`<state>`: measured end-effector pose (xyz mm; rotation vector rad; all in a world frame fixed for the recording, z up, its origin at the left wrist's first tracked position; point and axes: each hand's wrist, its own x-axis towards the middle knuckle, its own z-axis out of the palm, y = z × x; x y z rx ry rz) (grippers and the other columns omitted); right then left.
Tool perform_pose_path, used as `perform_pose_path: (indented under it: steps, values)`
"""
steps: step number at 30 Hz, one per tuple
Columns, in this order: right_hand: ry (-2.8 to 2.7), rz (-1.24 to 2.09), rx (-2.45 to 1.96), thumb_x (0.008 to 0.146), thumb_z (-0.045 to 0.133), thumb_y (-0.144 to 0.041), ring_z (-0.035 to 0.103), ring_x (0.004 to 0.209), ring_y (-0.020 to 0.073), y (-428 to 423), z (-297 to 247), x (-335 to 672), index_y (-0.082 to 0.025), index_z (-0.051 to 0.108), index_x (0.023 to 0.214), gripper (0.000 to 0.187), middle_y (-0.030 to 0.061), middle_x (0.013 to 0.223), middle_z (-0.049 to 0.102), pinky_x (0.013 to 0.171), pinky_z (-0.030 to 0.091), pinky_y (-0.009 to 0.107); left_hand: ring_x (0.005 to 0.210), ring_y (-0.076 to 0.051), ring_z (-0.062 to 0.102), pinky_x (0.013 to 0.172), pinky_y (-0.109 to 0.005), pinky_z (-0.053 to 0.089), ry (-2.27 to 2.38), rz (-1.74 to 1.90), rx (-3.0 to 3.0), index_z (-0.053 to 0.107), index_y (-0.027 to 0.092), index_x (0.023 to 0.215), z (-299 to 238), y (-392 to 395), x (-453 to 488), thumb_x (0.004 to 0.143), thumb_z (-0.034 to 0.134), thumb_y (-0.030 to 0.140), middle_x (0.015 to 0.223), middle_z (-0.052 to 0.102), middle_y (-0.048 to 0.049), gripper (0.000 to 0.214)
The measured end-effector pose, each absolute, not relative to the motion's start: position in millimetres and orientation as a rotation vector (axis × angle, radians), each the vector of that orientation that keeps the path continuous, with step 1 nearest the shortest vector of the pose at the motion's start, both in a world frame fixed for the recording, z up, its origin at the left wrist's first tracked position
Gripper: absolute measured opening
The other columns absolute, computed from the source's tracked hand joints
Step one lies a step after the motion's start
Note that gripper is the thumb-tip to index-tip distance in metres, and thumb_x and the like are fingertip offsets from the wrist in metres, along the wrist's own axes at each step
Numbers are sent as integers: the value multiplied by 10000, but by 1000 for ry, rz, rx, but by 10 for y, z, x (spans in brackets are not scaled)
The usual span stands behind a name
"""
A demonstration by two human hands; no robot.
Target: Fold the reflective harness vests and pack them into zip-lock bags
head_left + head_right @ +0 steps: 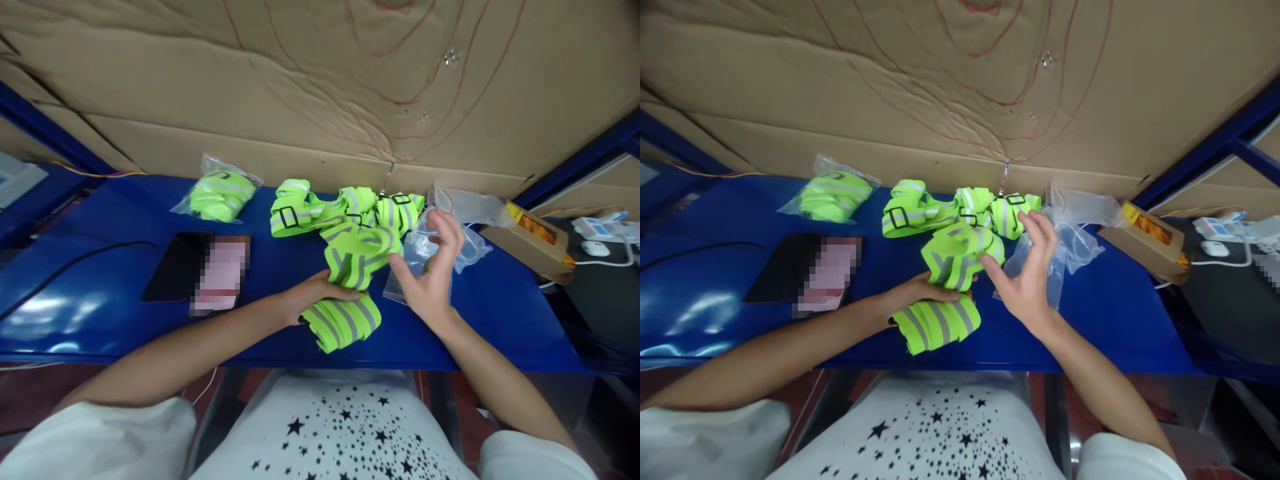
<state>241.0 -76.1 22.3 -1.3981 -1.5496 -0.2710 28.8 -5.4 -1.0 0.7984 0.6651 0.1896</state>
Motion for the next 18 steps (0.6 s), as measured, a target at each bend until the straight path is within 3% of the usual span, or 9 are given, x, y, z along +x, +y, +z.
perform_pose_path:
  steps: [5,8,11,14,18]
  values:
    - [-2150,-272,-1186,992,568,-462,529,1297,290,-897,170,2225,-221,460,1471,547,135,1377,556,1073,447,473,915,-227,740,856,-355,579,690,486,797,737,151,1096,48,13,289,802,819,289,1046,782,-92,336]
    - [-2452,-198,-1147,1020,525,-455,455,1395,283,-912,61,2082,-123,437,1504,594,174,1514,500,1128,392,443,1096,-246,720,983,-382,561,597,614,807,703,158,1167,98,33,276,896,731,271,1168,764,-105,295]
    - [-2538,-255,-1125,1026,508,-479,449,1392,280,-902,-22,2027,-138,507,1461,553,142,1530,510,1130,359,445,1142,-269,714,1063,-449,531,537,667,781,662,155,1222,151,67,257,949,667,254,1217,749,-128,291]
    - [-2546,-329,-1119,1024,501,-511,529,1270,258,-906,-50,2029,-159,552,1421,533,122,1414,611,1051,383,418,1113,-292,729,1092,-509,513,530,715,762,637,135,1236,207,117,241,967,637,239,1201,751,-159,289]
    - [-2594,-300,-1048,1024,480,-550,607,983,206,-941,-66,2008,-153,572,1393,550,77,1077,715,894,412,360,1151,-320,715,1117,-551,490,501,803,777,623,130,1258,254,200,222,967,637,242,1201,749,-172,312]
